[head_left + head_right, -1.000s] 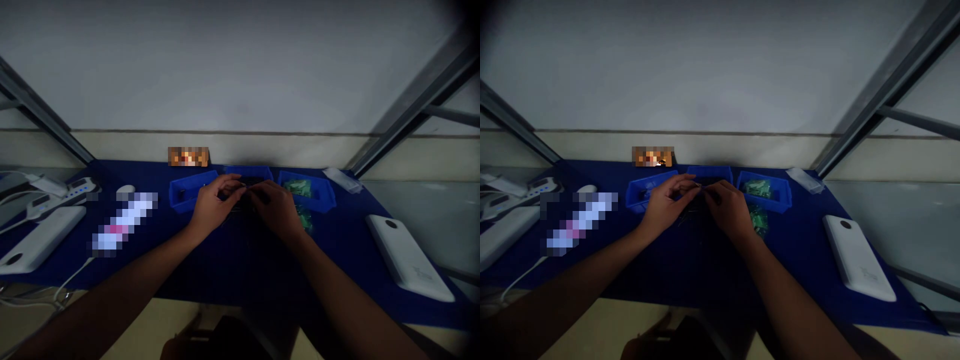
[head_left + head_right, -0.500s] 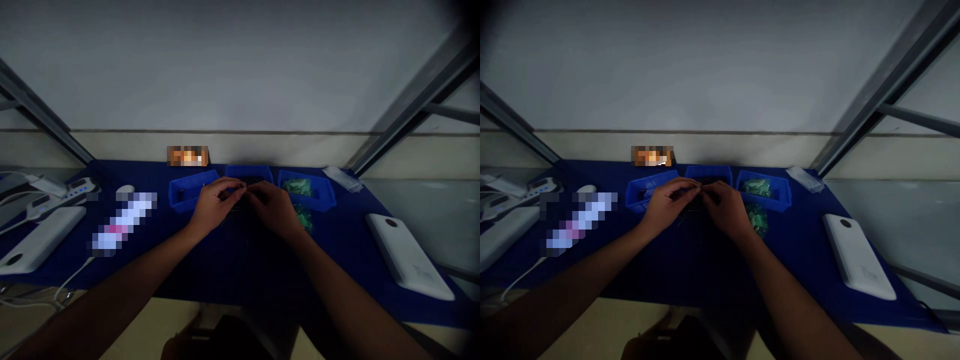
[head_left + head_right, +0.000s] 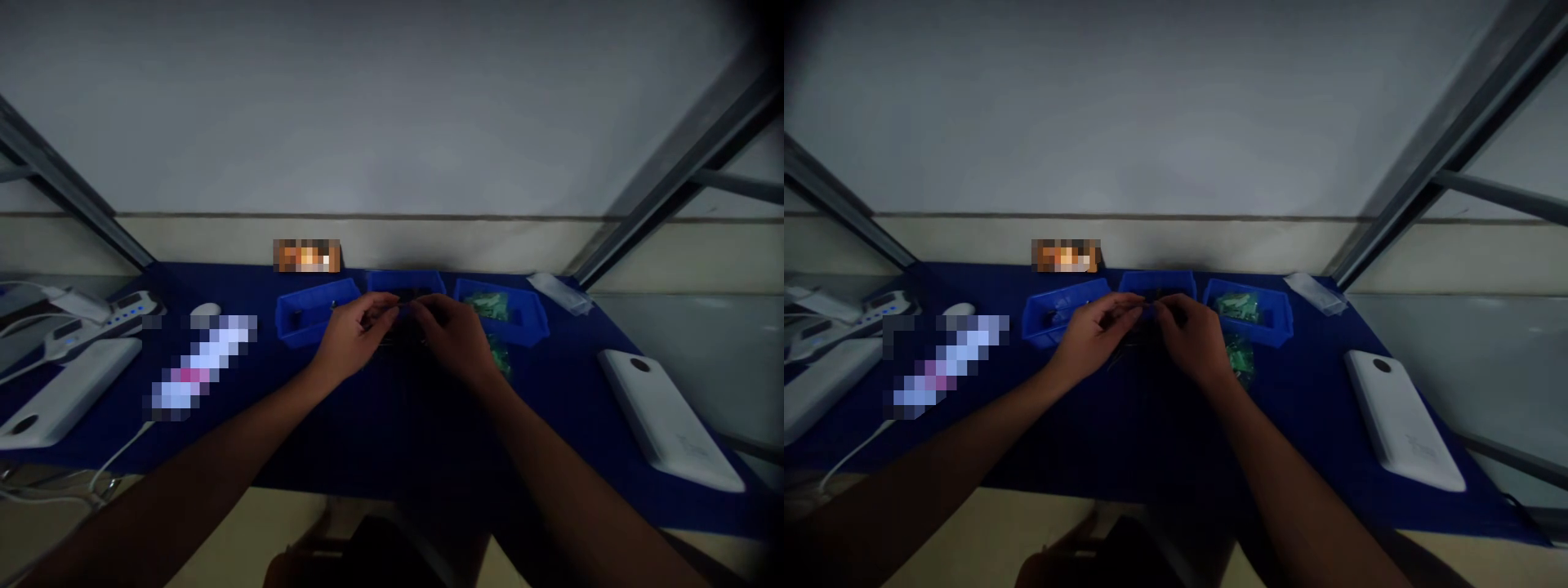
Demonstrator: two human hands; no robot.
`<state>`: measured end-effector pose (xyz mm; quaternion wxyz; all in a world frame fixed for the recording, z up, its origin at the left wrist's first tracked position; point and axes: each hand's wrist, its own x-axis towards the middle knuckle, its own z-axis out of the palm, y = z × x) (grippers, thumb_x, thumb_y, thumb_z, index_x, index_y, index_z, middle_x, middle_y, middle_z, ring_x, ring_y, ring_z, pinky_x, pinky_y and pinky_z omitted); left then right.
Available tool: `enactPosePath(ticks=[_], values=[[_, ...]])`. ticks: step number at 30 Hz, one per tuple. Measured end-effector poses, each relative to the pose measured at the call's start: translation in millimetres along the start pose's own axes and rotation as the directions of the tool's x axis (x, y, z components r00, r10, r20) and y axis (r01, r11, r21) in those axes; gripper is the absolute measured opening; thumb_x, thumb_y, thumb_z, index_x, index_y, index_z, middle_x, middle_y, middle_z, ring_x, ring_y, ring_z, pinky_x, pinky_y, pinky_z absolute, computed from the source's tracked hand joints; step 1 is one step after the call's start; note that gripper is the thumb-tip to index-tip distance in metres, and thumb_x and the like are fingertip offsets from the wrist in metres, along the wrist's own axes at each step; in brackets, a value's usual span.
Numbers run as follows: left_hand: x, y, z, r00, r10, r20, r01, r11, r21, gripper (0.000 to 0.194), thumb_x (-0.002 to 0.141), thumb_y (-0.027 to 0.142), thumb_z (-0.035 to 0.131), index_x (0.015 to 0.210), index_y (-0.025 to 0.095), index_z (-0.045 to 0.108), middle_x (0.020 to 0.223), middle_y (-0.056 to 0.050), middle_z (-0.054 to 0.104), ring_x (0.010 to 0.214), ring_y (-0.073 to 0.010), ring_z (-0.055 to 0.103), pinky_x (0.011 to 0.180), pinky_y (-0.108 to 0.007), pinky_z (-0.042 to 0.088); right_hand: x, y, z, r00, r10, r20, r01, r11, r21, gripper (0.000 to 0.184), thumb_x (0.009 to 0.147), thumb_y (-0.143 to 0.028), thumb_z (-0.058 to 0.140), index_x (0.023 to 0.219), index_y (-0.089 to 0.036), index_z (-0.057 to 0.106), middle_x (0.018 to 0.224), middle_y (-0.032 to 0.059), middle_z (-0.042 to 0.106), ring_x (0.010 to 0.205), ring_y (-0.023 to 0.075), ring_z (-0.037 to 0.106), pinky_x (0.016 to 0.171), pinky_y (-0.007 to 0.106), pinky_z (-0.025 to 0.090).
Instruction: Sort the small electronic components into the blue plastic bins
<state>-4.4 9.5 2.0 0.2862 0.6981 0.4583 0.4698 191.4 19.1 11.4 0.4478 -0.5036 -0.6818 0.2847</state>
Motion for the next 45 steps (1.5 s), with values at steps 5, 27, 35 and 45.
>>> enactPosePath(ticks=[5, 27, 35, 45], values=[[-1.0, 3.9, 1.3, 0.949, 0.217, 0.228, -0.256, 0.953, 0.163, 0.021, 0.102, 0.027, 0.064, 0.116, 0.025, 0.078, 0.118, -0.006, 0.079, 0.111, -0.0217, 0.074, 0.100, -0.038, 0.058, 0.1, -1.9, -3.3, 0.997, 0.056, -0.055, -0.059, 0.997, -0.057, 0.038, 0.100, -0.051, 0.060, 0.082, -0.021, 0.076, 0.070, 0.0007, 0.073, 0.066, 0.0195, 0.067, 0.062, 0.031, 0.042], [-0.9, -9.8, 1.4, 0.900, 0.183, 0.396, -0.340, 0.863, 0.374, 0.028, 0.098, 0.014, 0.065, 0.120, 0.024, 0.078, 0.113, -0.004, 0.080, 0.107, -0.0221, 0.074, 0.097, -0.037, 0.057, -4.8, -3.4, -0.9, 0.972, -0.184, -0.143, 0.168, 0.979, -0.116, 0.028, 0.106, -0.044, 0.055, 0.101, -0.022, 0.073, 0.088, 0.0042, 0.077, 0.076, 0.0211, 0.071, 0.071, 0.032, 0.048], [-0.8, -3.0, 1.5, 0.873, 0.197, 0.445, -0.384, 0.841, 0.381, 0.023, 0.098, 0.018, 0.067, 0.118, 0.025, 0.078, 0.118, -0.003, 0.079, 0.114, -0.0221, 0.071, 0.105, -0.037, 0.054, -6.5, -4.9, -3.4, 0.975, -0.187, -0.120, 0.176, 0.979, -0.099, 0.036, 0.110, -0.046, 0.047, 0.108, -0.022, 0.073, 0.089, 0.0044, 0.076, 0.079, 0.0209, 0.071, 0.072, 0.032, 0.047], [-1.6, -3.8, 3.3, 0.891, 0.194, 0.411, -0.345, 0.877, 0.334, 0.019, 0.097, 0.011, 0.064, 0.106, 0.022, 0.077, 0.107, -0.003, 0.077, 0.101, -0.0204, 0.073, 0.095, -0.035, 0.056, -7.6, -6.3, -4.6, 0.973, -0.199, -0.115, 0.188, 0.977, -0.102, 0.037, 0.111, -0.046, 0.043, 0.110, -0.022, 0.072, 0.095, 0.0062, 0.077, 0.086, 0.0230, 0.072, 0.079, 0.034, 0.051]])
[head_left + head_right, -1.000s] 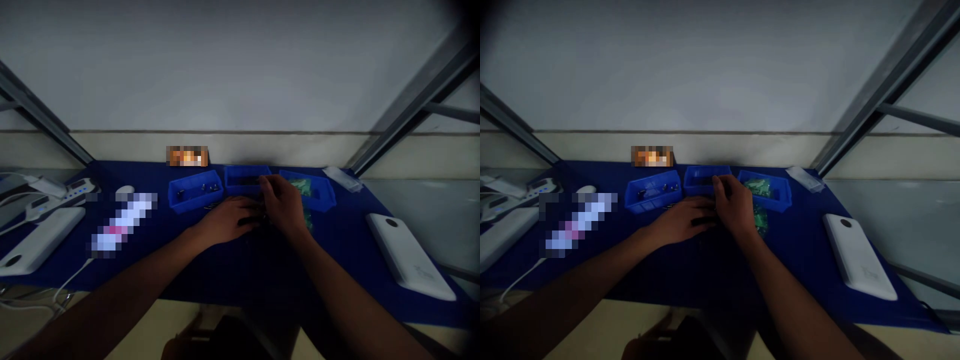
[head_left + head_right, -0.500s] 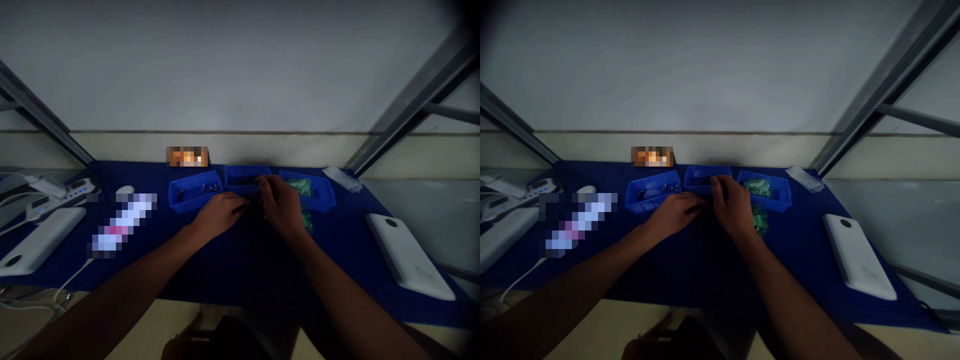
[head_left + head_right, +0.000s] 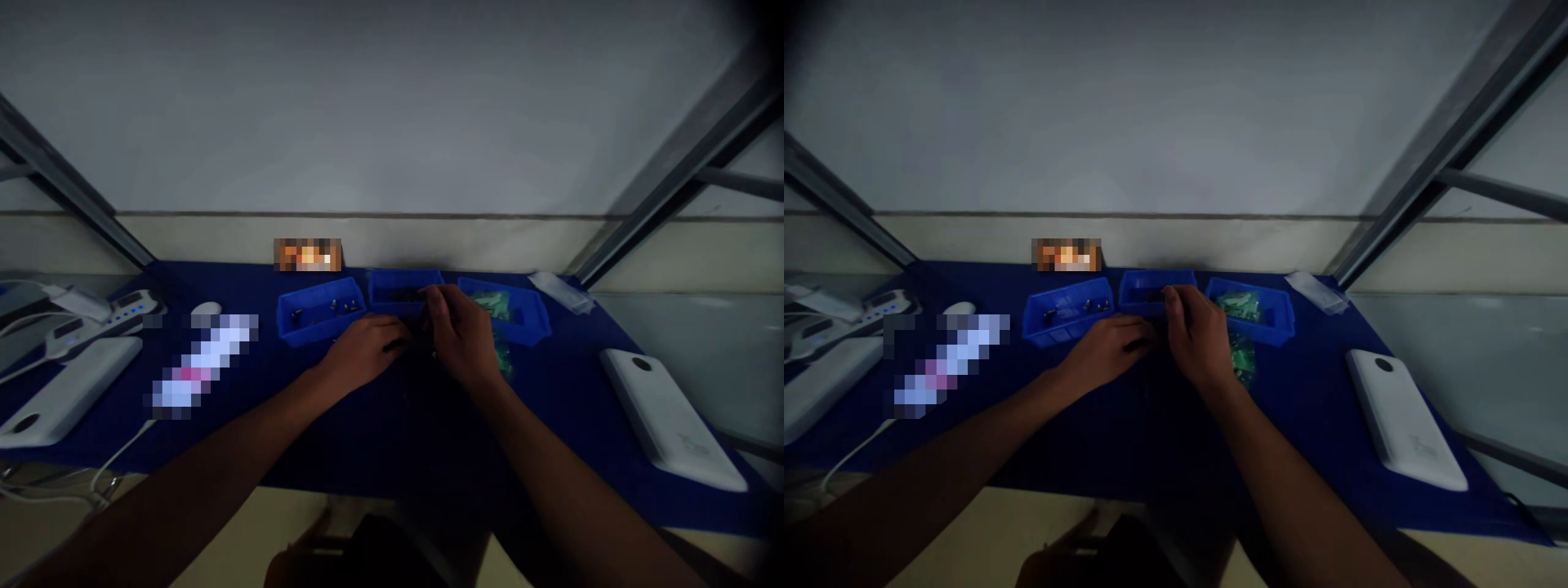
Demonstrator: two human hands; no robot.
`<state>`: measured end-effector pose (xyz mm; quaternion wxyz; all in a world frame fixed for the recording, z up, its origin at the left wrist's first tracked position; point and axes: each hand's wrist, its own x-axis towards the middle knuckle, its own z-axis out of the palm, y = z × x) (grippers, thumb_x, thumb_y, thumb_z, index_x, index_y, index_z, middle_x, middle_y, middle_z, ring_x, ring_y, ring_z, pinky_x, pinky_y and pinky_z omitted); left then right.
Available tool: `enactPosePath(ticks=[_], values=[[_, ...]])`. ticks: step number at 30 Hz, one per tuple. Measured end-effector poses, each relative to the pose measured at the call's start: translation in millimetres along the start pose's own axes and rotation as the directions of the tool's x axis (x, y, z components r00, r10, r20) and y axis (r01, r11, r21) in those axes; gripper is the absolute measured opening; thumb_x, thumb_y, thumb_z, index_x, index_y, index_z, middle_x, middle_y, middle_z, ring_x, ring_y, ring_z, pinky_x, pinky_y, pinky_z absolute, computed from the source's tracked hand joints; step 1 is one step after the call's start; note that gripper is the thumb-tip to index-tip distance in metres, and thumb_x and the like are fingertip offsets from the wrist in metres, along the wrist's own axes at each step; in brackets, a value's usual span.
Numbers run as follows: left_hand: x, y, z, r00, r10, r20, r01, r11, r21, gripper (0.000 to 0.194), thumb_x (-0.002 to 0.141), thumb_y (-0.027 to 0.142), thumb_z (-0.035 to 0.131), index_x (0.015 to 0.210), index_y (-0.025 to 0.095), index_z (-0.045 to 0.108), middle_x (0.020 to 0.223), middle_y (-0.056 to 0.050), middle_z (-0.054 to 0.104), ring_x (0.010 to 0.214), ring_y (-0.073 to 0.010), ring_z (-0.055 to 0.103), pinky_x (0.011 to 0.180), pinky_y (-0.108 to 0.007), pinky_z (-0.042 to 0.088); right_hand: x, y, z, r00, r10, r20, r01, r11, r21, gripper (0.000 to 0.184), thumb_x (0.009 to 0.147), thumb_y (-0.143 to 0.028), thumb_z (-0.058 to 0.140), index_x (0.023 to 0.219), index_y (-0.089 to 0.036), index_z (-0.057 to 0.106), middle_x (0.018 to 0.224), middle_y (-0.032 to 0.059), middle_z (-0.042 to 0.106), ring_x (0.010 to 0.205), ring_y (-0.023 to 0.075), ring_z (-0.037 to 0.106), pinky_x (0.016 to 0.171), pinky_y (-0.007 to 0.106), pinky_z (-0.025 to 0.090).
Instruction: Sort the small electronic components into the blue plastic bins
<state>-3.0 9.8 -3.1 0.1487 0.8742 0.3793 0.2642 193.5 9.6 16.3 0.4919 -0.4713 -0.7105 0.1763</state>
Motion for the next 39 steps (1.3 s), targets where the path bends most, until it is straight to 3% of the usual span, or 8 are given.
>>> enactPosePath(ticks=[4, 8, 12, 15, 22, 28, 32, 39], values=[[0.8, 3.6, -1.6, 0.986, -0.078, -0.148, 0.053, 0.985, -0.166, 0.018, 0.096, 0.010, 0.063, 0.103, 0.021, 0.076, 0.104, -0.004, 0.076, 0.098, -0.0196, 0.073, 0.088, -0.033, 0.056, 0.8, 3.3, 2.1, 1.000, -0.019, -0.011, 0.019, 1.000, -0.017, 0.029, 0.109, -0.038, 0.047, 0.114, -0.024, 0.072, 0.102, 0.0069, 0.077, 0.091, 0.0240, 0.073, 0.085, 0.036, 0.055], [2.6, 2.2, -0.9, 0.913, -0.262, -0.313, 0.127, 0.911, -0.392, 0.008, 0.095, 0.023, 0.071, 0.101, 0.022, 0.076, 0.101, -0.004, 0.079, 0.094, -0.0202, 0.075, 0.086, -0.034, 0.058, 1.6, 4.1, 5.3, 0.989, -0.145, 0.017, 0.145, 0.989, -0.006, 0.028, 0.104, -0.020, 0.050, 0.122, -0.025, 0.071, 0.116, 0.0074, 0.076, 0.105, 0.0238, 0.072, 0.094, 0.038, 0.056], [6.2, -1.1, 0.7, 0.843, -0.456, -0.284, 0.133, 0.689, -0.713, 0.024, 0.088, 0.036, 0.081, 0.104, 0.019, 0.072, 0.102, -0.006, 0.081, 0.098, -0.0228, 0.077, 0.091, -0.037, 0.061, 0.8, 1.1, 6.7, 0.968, -0.224, 0.115, 0.217, 0.974, 0.069, 0.038, 0.097, -0.010, 0.055, 0.126, -0.029, 0.071, 0.125, 0.0043, 0.073, 0.115, 0.0219, 0.070, 0.100, 0.038, 0.056], [8.0, -1.7, -0.2, 0.825, -0.514, -0.236, 0.140, 0.589, -0.796, 0.036, 0.081, 0.040, 0.087, 0.106, 0.019, 0.071, 0.103, -0.006, 0.081, 0.096, -0.0229, 0.078, 0.088, -0.036, 0.062, -0.1, 0.9, 6.7, 0.962, -0.241, 0.127, 0.232, 0.969, 0.084, 0.041, 0.093, -0.008, 0.060, 0.126, -0.029, 0.072, 0.122, 0.0035, 0.074, 0.115, 0.0221, 0.070, 0.102, 0.038, 0.056], [8.2, -1.4, 0.1, 0.864, -0.459, -0.207, 0.115, 0.580, -0.807, 0.040, 0.083, 0.039, 0.087, 0.114, 0.019, 0.071, 0.114, -0.008, 0.079, 0.102, -0.0218, 0.077, 0.091, -0.034, 0.061, -0.3, 1.0, 6.8, 0.964, -0.245, 0.101, 0.241, 0.969, 0.055, 0.041, 0.092, -0.010, 0.061, 0.127, -0.027, 0.073, 0.114, 0.0055, 0.072, 0.104, 0.0211, 0.071, 0.093, 0.037, 0.058], [7.4, 6.2, -3.9, 0.889, -0.433, -0.150, 0.194, 0.652, -0.733, 0.033, 0.090, 0.046, 0.079, 0.109, 0.020, 0.080, 0.107, -0.007, 0.082, 0.098, -0.0228, 0.077, 0.087, -0.033, 0.060, 2.0, 1.6, 4.1, 0.985, -0.171, 0.036, 0.170, 0.985, 0.026, 0.020, 0.091, -0.016, 0.067, 0.107, -0.025, 0.076, 0.104, 0.0038, 0.074, 0.093, 0.0205, 0.071, 0.088, 0.036, 0.058], [4.8, 2.5, -3.0, 0.885, -0.432, -0.173, 0.245, 0.748, -0.617, 0.032, 0.092, 0.049, 0.075, 0.109, 0.023, 0.083, 0.100, -0.004, 0.083, 0.090, -0.0225, 0.077, 0.078, -0.032, 0.060, 3.4, 4.6, 5.7, 0.981, -0.170, 0.092, 0.165, 0.985, 0.058, 0.028, 0.088, -0.008, 0.063, 0.105, -0.025, 0.075, 0.105, 0.0033, 0.074, 0.097, 0.0204, 0.071, 0.088, 0.035, 0.057], [3.3, -7.7, 4.5, 0.857, -0.466, -0.217, 0.202, 0.694, -0.691, 0.032, 0.087, 0.041, 0.081, 0.109, 0.019, 0.079, 0.107, -0.009, 0.083, 0.098, -0.0252, 0.079, 0.090, -0.038, 0.062, 2.2, 5.9, 7.2, 0.980, -0.174, 0.096, 0.169, 0.984, 0.055, 0.027, 0.090, -0.009, 0.061, 0.106, -0.025, 0.077, 0.109, 0.0029, 0.077, 0.101, 0.0201, 0.073, 0.092, 0.034, 0.056]])
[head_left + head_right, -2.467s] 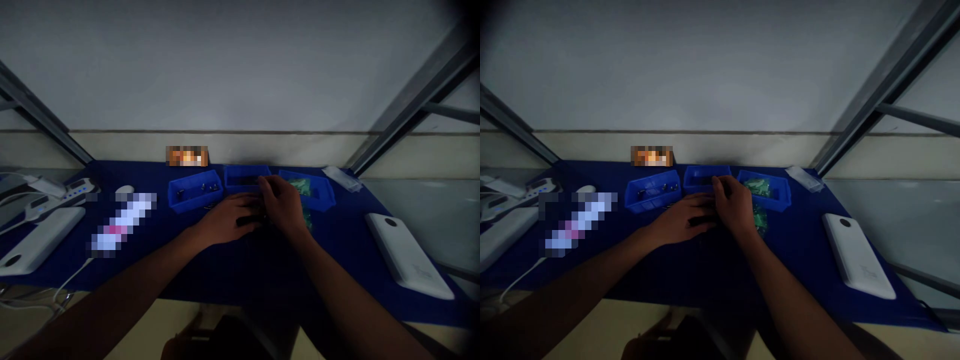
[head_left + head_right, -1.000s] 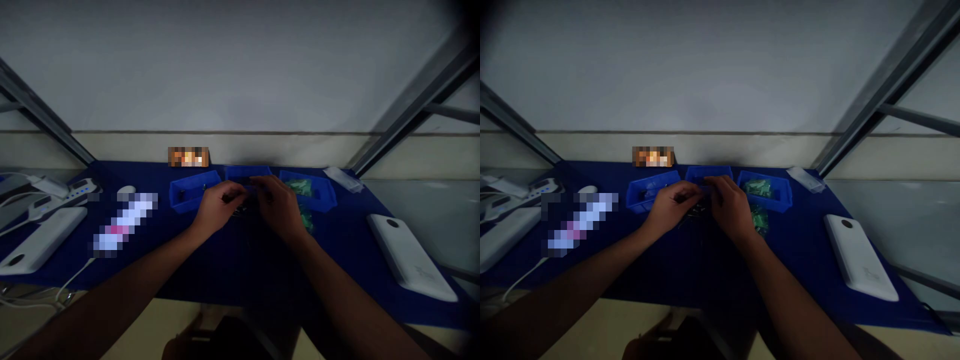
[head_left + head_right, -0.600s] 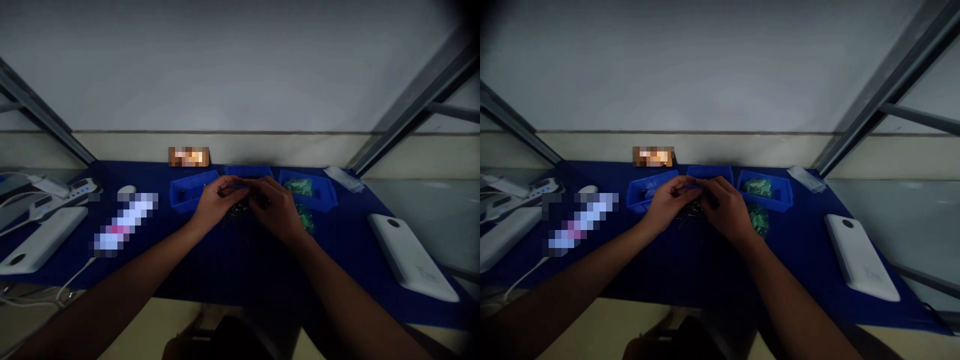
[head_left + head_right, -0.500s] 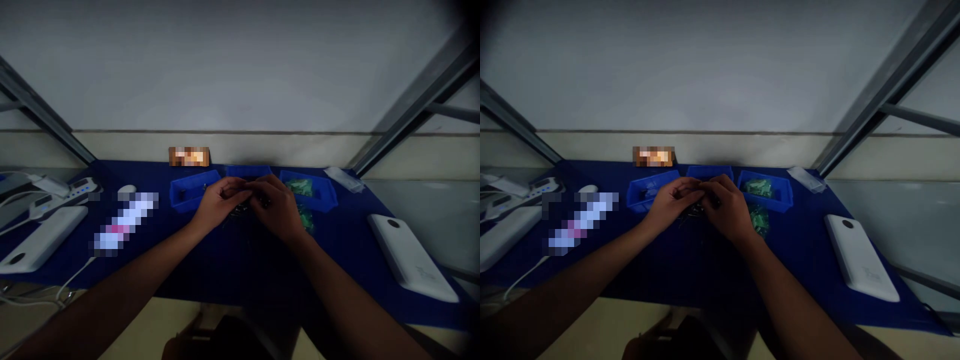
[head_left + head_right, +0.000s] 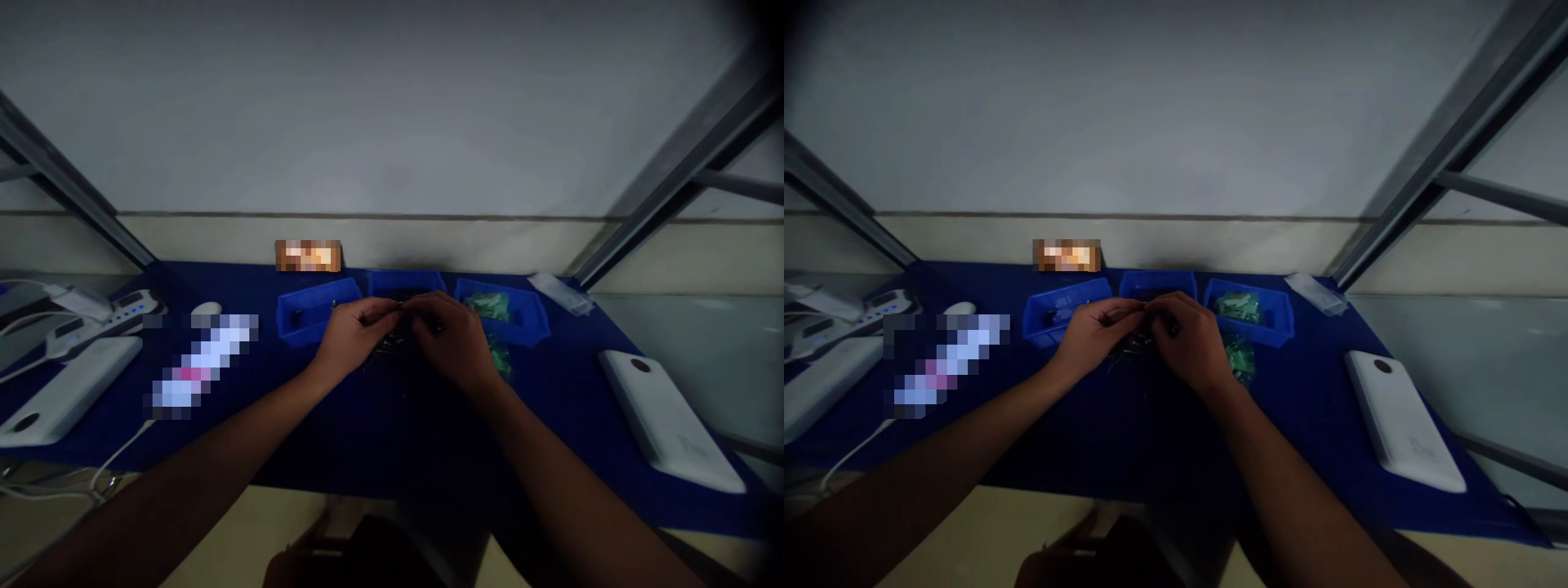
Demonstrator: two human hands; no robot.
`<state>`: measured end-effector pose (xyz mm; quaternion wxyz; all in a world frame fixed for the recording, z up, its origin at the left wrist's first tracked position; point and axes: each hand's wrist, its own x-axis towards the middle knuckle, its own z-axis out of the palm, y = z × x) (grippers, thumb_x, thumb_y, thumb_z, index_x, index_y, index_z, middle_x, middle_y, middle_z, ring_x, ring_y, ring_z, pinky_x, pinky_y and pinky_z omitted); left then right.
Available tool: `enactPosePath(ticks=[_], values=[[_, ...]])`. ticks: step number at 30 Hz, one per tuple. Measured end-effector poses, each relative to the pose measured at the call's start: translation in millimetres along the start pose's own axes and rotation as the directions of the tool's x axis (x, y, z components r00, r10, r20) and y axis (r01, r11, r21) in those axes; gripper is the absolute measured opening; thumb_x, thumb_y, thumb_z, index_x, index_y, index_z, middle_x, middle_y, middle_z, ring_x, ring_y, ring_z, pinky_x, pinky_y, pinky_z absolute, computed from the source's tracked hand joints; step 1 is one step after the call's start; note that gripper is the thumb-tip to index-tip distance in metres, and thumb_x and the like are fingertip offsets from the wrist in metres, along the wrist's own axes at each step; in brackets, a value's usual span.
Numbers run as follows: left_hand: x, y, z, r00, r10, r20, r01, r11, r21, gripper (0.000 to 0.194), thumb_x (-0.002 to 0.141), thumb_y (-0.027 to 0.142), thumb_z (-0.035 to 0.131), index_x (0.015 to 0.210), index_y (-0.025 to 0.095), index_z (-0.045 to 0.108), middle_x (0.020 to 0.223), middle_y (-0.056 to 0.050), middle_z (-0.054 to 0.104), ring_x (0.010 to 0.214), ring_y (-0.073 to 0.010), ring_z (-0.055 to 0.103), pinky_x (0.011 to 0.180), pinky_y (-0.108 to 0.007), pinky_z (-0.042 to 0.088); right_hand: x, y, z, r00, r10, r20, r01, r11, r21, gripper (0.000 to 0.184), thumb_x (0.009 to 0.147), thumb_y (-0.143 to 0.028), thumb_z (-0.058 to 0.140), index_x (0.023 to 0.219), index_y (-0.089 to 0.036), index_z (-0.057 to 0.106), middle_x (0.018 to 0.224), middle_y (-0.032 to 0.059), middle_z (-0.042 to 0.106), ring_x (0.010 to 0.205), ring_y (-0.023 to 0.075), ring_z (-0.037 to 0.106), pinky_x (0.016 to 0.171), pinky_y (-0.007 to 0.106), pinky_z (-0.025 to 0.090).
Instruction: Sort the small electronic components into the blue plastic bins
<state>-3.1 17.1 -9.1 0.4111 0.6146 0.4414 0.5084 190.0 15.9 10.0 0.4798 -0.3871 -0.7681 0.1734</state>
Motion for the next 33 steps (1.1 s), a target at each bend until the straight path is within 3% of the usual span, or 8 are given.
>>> enactPosePath(ticks=[4, 9, 16, 24, 28, 33], values=[[-1.6, 3.3, 0.7, 0.999, 0.045, 0.011, -0.046, 0.999, 0.026, 0.023, 0.089, 0.030, 0.076, 0.109, 0.019, 0.078, 0.107, -0.008, 0.083, 0.098, -0.0236, 0.080, 0.090, -0.037, 0.063, -0.9, -2.1, -0.8, 0.995, 0.094, -0.014, -0.094, 0.996, -0.007, 0.017, 0.097, -0.027, 0.066, 0.109, -0.026, 0.077, 0.106, 0.0031, 0.081, 0.093, 0.0215, 0.076, 0.087, 0.035, 0.058], [-4.0, 5.6, 0.0, 0.994, 0.111, 0.006, -0.109, 0.968, 0.227, 0.020, 0.092, 0.023, 0.071, 0.110, 0.022, 0.080, 0.103, -0.005, 0.083, 0.092, -0.0221, 0.080, 0.086, -0.036, 0.064, 0.0, -2.2, -0.3, 0.984, 0.178, -0.016, -0.178, 0.984, 0.031, 0.012, 0.094, -0.029, 0.069, 0.102, -0.025, 0.078, 0.099, 0.0022, 0.082, 0.088, 0.0212, 0.077, 0.085, 0.035, 0.059], [-4.3, 4.4, 3.2, 0.990, 0.140, -0.026, -0.136, 0.983, 0.121, 0.021, 0.092, 0.024, 0.074, 0.113, 0.020, 0.072, 0.107, -0.007, 0.082, 0.100, -0.0216, 0.079, 0.090, -0.035, 0.063, 0.8, 2.7, 1.5, 0.948, 0.312, 0.069, -0.318, 0.941, 0.119, 0.021, 0.085, -0.022, 0.074, 0.106, -0.024, 0.076, 0.098, 0.0017, 0.081, 0.090, 0.0217, 0.077, 0.083, 0.036, 0.059], [-5.5, 5.8, 1.7, 0.990, 0.144, -0.004, -0.140, 0.969, 0.203, 0.035, 0.094, 0.025, 0.073, 0.128, 0.023, 0.064, 0.107, -0.005, 0.082, 0.097, -0.0195, 0.079, 0.089, -0.032, 0.060, -0.8, 1.0, 2.8, 0.980, 0.182, 0.085, -0.188, 0.980, 0.061, 0.026, 0.087, -0.017, 0.066, 0.109, -0.024, 0.077, 0.105, 0.0048, 0.078, 0.093, 0.0211, 0.074, 0.085, 0.035, 0.057], [-7.2, 6.0, 3.0, 0.992, 0.126, 0.002, -0.122, 0.954, 0.273, 0.027, 0.099, 0.040, 0.068, 0.120, 0.023, 0.072, 0.108, -0.006, 0.081, 0.095, -0.0214, 0.078, 0.083, -0.031, 0.059, 0.8, 0.0, 1.4, 0.990, 0.139, 0.032, -0.138, 0.990, -0.028, 0.022, 0.086, -0.015, 0.067, 0.104, -0.021, 0.078, 0.101, 0.0053, 0.075, 0.086, 0.0193, 0.070, 0.082, 0.033, 0.055], [-8.1, 6.8, 4.7, 0.992, 0.123, 0.025, -0.125, 0.943, 0.308, 0.031, 0.101, 0.048, 0.064, 0.113, 0.024, 0.080, 0.102, -0.003, 0.083, 0.086, -0.0206, 0.077, 0.073, -0.029, 0.057, 1.2, 3.5, 2.6, 0.990, 0.143, 0.019, -0.142, 0.989, -0.028, 0.020, 0.085, -0.014, 0.068, 0.104, -0.020, 0.074, 0.099, 0.0044, 0.076, 0.088, 0.0203, 0.071, 0.083, 0.033, 0.054]])
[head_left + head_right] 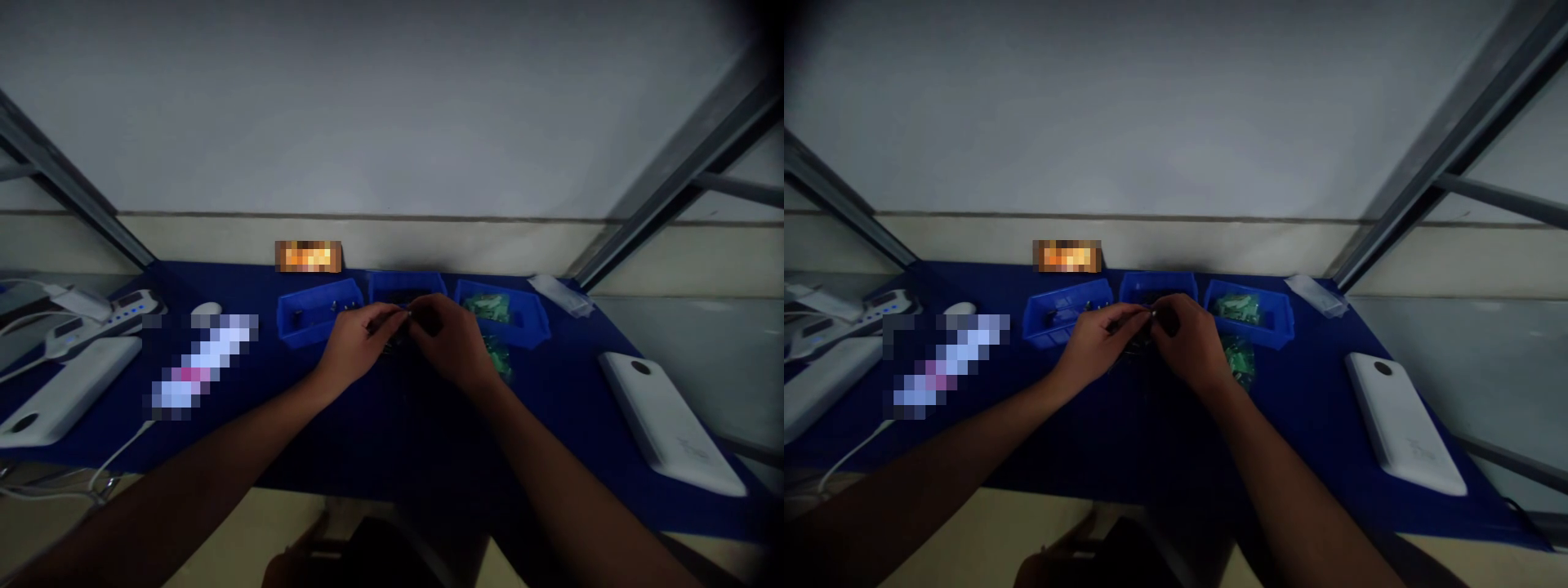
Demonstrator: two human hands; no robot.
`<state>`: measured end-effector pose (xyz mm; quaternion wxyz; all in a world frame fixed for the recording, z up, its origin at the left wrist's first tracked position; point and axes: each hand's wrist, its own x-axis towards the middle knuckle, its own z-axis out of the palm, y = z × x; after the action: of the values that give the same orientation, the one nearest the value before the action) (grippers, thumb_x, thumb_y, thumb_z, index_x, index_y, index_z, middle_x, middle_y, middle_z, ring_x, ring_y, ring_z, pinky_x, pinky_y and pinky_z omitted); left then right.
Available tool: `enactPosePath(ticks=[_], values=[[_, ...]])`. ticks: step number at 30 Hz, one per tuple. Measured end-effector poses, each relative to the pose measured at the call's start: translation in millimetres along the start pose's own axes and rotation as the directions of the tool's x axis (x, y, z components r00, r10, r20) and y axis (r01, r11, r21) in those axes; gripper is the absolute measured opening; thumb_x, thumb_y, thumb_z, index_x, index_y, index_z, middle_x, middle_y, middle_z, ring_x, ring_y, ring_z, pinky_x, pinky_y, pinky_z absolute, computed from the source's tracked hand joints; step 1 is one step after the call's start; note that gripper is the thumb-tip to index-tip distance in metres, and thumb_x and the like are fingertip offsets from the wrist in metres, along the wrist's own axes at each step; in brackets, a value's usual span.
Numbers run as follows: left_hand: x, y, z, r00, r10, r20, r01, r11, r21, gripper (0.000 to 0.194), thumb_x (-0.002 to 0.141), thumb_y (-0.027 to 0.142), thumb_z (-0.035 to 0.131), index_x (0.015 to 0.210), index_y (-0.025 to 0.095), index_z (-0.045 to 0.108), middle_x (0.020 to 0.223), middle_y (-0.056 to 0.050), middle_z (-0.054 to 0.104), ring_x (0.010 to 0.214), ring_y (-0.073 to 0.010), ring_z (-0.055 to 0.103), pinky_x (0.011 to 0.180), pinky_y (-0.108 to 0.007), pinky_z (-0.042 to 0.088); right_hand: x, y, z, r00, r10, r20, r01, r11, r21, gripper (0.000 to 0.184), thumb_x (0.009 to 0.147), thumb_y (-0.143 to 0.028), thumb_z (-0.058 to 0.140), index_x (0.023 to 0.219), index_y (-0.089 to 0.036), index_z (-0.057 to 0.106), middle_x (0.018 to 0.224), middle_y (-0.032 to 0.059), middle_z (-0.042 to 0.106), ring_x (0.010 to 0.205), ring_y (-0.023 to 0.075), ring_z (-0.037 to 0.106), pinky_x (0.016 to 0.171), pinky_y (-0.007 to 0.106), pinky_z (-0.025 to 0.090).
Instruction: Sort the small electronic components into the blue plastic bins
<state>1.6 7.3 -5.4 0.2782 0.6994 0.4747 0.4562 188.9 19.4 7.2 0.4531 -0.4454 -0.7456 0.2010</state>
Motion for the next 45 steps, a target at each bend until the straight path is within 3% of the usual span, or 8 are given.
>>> enactPosePath(ticks=[8, 12, 16, 20, 26, 36, 45], values=[[2.4, -0.5, -3.0, 0.999, -0.040, 0.005, 0.040, 0.997, -0.064, 0.022, 0.097, 0.037, 0.071, 0.113, 0.026, 0.082, 0.107, -0.002, 0.083, 0.095, -0.0222, 0.080, 0.082, -0.032, 0.062, -0.9, -0.5, -1.6, 0.995, -0.083, 0.062, 0.084, 0.996, -0.007, 0.027, 0.083, -0.003, 0.061, 0.100, -0.020, 0.073, 0.100, 0.0029, 0.074, 0.093, 0.0188, 0.070, 0.086, 0.030, 0.052], [3.2, -0.6, -3.1, 0.998, -0.055, 0.007, 0.056, 0.992, -0.112, 0.021, 0.095, 0.031, 0.072, 0.113, 0.024, 0.081, 0.109, -0.004, 0.083, 0.098, -0.0227, 0.080, 0.088, -0.034, 0.063, -1.1, -2.6, -2.0, 0.999, -0.008, 0.054, 0.008, 1.000, 0.009, 0.026, 0.085, -0.006, 0.060, 0.100, -0.022, 0.073, 0.099, 0.0021, 0.077, 0.091, 0.0194, 0.072, 0.084, 0.031, 0.053], [3.6, -3.0, -1.5, 1.000, -0.025, -0.014, 0.023, 0.992, -0.125, 0.023, 0.093, 0.028, 0.075, 0.115, 0.022, 0.079, 0.107, -0.004, 0.083, 0.097, -0.0211, 0.080, 0.088, -0.034, 0.064, -1.1, -1.7, -1.0, 0.996, 0.084, 0.006, -0.084, 0.996, 0.032, 0.012, 0.092, -0.022, 0.066, 0.102, -0.022, 0.072, 0.096, 0.0018, 0.078, 0.085, 0.0202, 0.073, 0.078, 0.032, 0.053], [3.2, -2.8, -0.2, 0.999, -0.023, -0.024, 0.019, 0.992, -0.123, 0.023, 0.091, 0.027, 0.076, 0.113, 0.021, 0.078, 0.105, -0.005, 0.083, 0.095, -0.0208, 0.080, 0.087, -0.034, 0.065, 0.3, 1.1, -1.1, 0.991, 0.132, -0.014, -0.131, 0.988, 0.076, 0.010, 0.095, -0.031, 0.068, 0.097, -0.023, 0.073, 0.094, 0.0017, 0.079, 0.085, 0.0200, 0.074, 0.077, 0.032, 0.054], [2.8, -1.7, -0.9, 1.000, -0.021, -0.008, 0.021, 0.999, -0.045, 0.025, 0.089, 0.020, 0.076, 0.114, 0.022, 0.078, 0.103, -0.004, 0.083, 0.091, -0.0204, 0.080, 0.086, -0.034, 0.065, 1.5, 4.6, -1.5, 0.984, 0.178, 0.026, -0.180, 0.978, 0.110, 0.009, 0.089, -0.024, 0.071, 0.098, -0.024, 0.075, 0.094, 0.0007, 0.080, 0.086, 0.0201, 0.075, 0.079, 0.033, 0.056], [3.7, -7.8, -1.5, 1.000, 0.000, -0.026, -0.002, 0.997, -0.077, 0.028, 0.089, 0.016, 0.070, 0.115, 0.021, 0.077, 0.108, -0.005, 0.083, 0.098, -0.0219, 0.080, 0.093, -0.037, 0.065, 0.0, 3.0, -0.4, 0.977, 0.183, 0.112, -0.200, 0.966, 0.162, 0.012, 0.089, -0.025, 0.072, 0.101, -0.024, 0.076, 0.098, 0.0017, 0.081, 0.091, 0.0208, 0.077, 0.081, 0.033, 0.057], [5.3, -4.1, -0.1, 1.000, 0.005, -0.026, -0.011, 0.973, -0.232, 0.035, 0.090, 0.024, 0.076, 0.124, 0.019, 0.072, 0.119, -0.009, 0.080, 0.112, -0.0230, 0.077, 0.105, -0.041, 0.062, 0.1, 5.2, -0.7, 0.979, 0.181, 0.095, -0.192, 0.973, 0.128, 0.019, 0.083, -0.016, 0.071, 0.099, -0.024, 0.078, 0.100, 0.0009, 0.082, 0.093, 0.0210, 0.077, 0.087, 0.034, 0.058]])
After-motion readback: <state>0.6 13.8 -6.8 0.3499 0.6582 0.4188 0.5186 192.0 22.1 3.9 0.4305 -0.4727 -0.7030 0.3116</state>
